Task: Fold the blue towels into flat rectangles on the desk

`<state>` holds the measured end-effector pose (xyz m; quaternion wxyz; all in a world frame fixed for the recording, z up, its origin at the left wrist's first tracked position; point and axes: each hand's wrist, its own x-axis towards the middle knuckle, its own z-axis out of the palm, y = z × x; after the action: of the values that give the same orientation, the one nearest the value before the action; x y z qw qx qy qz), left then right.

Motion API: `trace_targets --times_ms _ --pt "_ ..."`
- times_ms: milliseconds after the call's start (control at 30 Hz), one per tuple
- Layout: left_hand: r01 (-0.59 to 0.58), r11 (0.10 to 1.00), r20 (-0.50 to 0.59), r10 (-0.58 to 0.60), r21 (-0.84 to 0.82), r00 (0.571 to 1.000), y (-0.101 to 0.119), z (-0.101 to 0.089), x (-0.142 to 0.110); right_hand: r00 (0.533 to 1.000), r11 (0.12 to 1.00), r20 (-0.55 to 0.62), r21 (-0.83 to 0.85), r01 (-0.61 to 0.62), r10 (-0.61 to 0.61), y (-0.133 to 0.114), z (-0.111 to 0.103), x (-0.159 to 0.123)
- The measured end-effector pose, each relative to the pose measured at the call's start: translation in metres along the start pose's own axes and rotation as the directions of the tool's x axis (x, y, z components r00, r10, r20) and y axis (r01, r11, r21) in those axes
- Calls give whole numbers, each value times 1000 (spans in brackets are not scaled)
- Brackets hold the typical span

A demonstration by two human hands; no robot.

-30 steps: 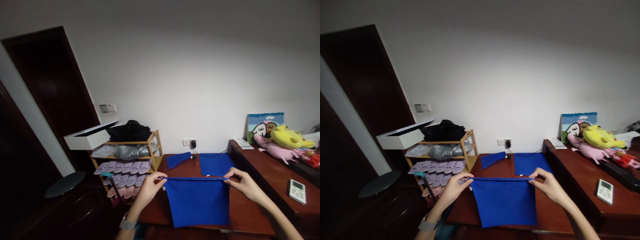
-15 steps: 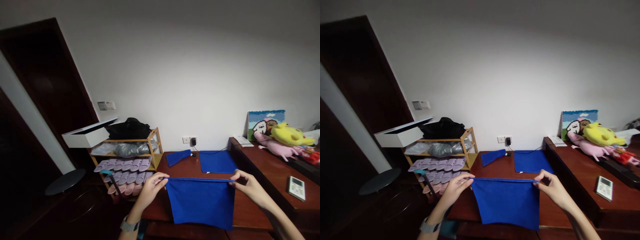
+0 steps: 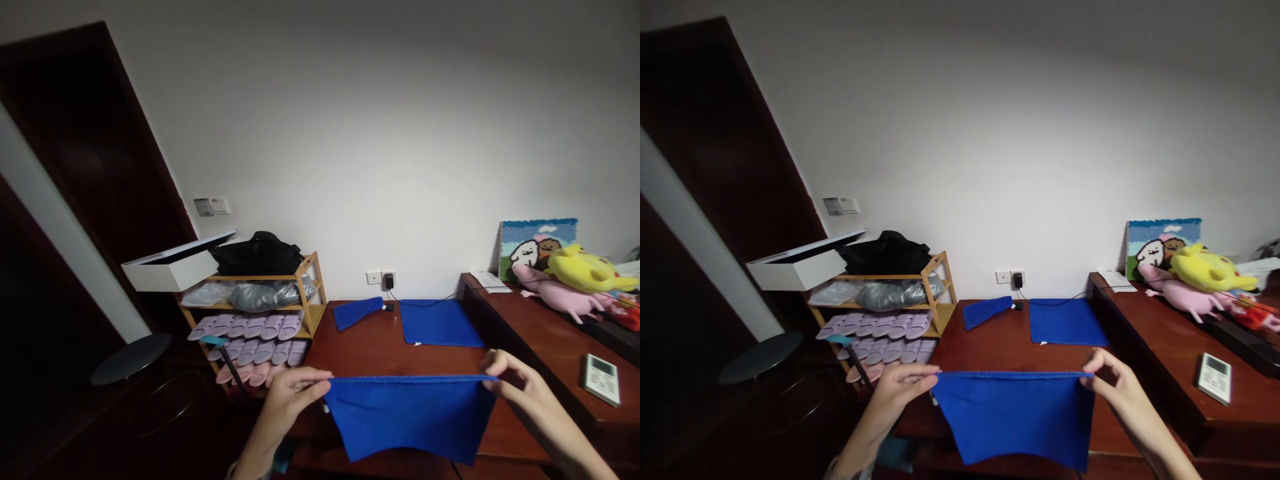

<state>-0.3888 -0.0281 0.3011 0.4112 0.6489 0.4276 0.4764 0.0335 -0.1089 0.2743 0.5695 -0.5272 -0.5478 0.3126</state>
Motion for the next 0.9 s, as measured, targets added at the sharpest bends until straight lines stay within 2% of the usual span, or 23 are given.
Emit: trace_targets --times_ms 100,200,367,467,533,600,667,767,900 --pt "-71 997 -22 71 7 997 1 -9 -19 999 999 -2 -16 47 -47 -7 -8 -11" --pt "-82 997 -110 82 6 990 -9 -12 -23 998 998 -12 -43 56 -56 -8 -5 -9" --pt "-20 997 -200 36 79 979 -34 -6 10 1000 996 3 -91 5 -4 18 25 29" --pt "-33 995 -211 52 96 976 -54 0 32 999 994 10 -107 -30 32 46 42 56" --pt "-58 991 -201 81 117 976 -65 6 38 1000 987 -3 -157 -27 27 62 45 68" --pt "-98 983 -167 124 156 978 -69 13 36 1000 974 -23 -226 6 -11 72 40 73" --pt "-158 966 -107 183 202 977 -63 24 29 997 958 -45 -282 44 -59 75 26 73" --pt "-293 923 -22 308 250 951 -39 43 15 986 942 -127 -331 61 -109 69 0 64" --pt "-427 887 36 428 175 903 -14 69 -3 943 908 -281 -415 48 -178 49 -26 48"
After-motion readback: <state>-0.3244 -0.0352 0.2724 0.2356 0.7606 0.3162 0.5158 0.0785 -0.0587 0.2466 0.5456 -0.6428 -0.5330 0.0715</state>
